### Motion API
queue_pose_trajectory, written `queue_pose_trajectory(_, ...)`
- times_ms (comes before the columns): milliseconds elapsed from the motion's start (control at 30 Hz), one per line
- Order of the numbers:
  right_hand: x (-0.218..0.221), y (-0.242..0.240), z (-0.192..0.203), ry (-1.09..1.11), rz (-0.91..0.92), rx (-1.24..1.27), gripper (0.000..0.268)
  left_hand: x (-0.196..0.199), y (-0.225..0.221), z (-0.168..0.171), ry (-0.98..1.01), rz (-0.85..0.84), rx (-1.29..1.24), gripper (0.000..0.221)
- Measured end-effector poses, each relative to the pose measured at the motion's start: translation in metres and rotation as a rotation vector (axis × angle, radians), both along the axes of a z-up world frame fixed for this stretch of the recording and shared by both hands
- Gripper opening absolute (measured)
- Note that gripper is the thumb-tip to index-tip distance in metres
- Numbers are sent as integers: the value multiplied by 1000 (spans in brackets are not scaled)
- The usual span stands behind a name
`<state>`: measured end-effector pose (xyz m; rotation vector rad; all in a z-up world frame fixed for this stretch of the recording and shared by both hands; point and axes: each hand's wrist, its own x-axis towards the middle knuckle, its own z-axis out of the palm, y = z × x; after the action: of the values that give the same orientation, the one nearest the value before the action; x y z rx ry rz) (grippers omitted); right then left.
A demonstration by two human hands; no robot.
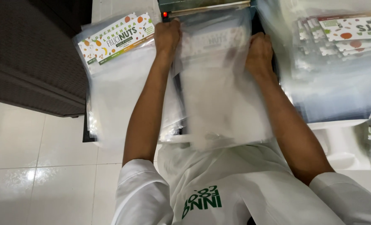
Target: Sealing plastic bags of nuts using a manual heat sealer
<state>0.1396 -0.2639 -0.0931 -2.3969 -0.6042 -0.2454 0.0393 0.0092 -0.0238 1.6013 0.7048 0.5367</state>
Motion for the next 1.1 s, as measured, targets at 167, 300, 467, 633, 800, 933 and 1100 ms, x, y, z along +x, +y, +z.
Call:
queue_pose_trajectory(167,-35,4,51,259,-59,123,25,4,0,-7,30,77,20,42)
queue_pose_trajectory(300,-5,-4,12,97,-95,190,13,-11,-6,4,87,53,5,39)
queue_pose_trajectory(467,-4,-7,4,62,-81,331,10,-67,-12,8,61,-20,111,47)
queue_pose_trajectory(633,-47,-3,55,-28,2,359,10,-167,38,-9,46,119,565,33)
queue_pose_trajectory(800,-65,-6,80,-85,51,556,10,-230,81,-27,460,453,1094,30)
queue_pose_trajectory(933,-60,2,103,447,-23,795,16,-214,85,-29,256,465,1186,47)
queue_pose_trajectory(1100,-35,20,104,619,-71,786,25,-132,-19,30,-1,22,321,23)
